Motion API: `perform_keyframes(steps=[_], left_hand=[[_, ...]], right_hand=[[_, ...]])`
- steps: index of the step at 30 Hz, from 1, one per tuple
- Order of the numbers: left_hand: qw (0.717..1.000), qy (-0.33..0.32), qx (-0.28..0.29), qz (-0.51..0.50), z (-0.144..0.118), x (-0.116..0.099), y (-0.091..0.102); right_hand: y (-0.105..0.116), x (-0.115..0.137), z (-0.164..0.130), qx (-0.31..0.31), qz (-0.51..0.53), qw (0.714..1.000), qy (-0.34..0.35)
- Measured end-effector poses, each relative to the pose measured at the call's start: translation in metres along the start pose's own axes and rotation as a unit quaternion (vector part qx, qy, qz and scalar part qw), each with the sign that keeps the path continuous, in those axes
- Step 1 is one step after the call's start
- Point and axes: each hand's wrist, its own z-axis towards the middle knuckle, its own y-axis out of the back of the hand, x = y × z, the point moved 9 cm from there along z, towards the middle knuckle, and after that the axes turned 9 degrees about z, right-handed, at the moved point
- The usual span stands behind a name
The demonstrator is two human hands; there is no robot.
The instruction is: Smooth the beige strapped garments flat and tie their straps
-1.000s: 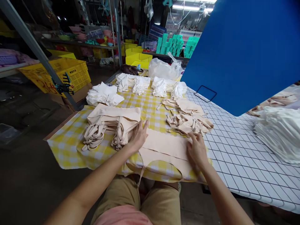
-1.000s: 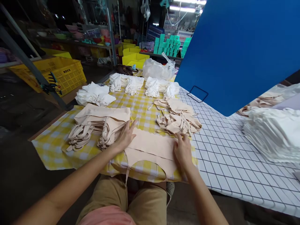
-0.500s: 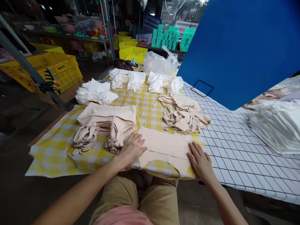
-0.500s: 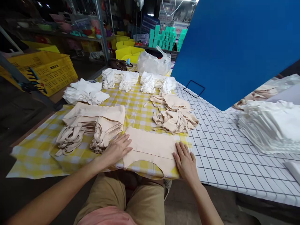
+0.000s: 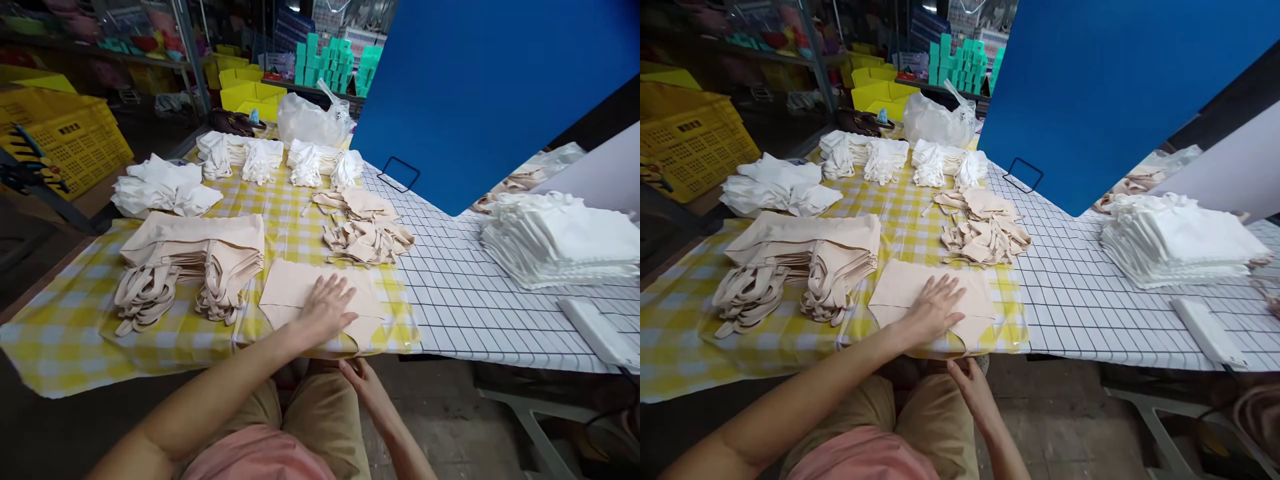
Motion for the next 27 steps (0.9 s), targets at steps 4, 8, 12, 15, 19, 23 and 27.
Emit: perform_keyframes(steps=[4, 8, 12, 15, 19, 23, 27], left_hand=[[0.998, -0.049, 0.039, -0.015, 0.013, -0.032, -0.022], [0.998, -0.049, 0.027, -0.002, 0.013, -0.03, -0.033], [0.998, -0.048, 0.032, 0.002, 0.012, -0.029, -0.034], [0.998, -0.05, 0.039, 0.004, 0.013, -0.03, -0.035], [0.998, -0.048, 0.039, 0.009, 0.013, -0.03, -0.035], [0.998, -0.047, 0.049, 0.009, 0.014, -0.03, -0.036], [0.997, -0.044, 0.061, 0.013, 0.013, -0.031, -0.035]], right_hand=[[-0.014, 0.0, -0.009, 0.06, 0.102, 0.992, -0.053], [0.023, 0.009, -0.034, 0.033, 0.059, 0.996, -0.052], [0.08, 0.032, -0.06, -0.056, -0.01, 0.998, -0.04], [0.109, 0.05, -0.076, -0.101, -0.026, 0.994, -0.036], [0.119, 0.064, -0.088, -0.056, 0.006, 0.997, -0.046], [0.123, 0.081, -0.098, -0.02, 0.087, 0.996, -0.016], [0.129, 0.093, -0.105, -0.036, 0.165, 0.985, 0.02]])
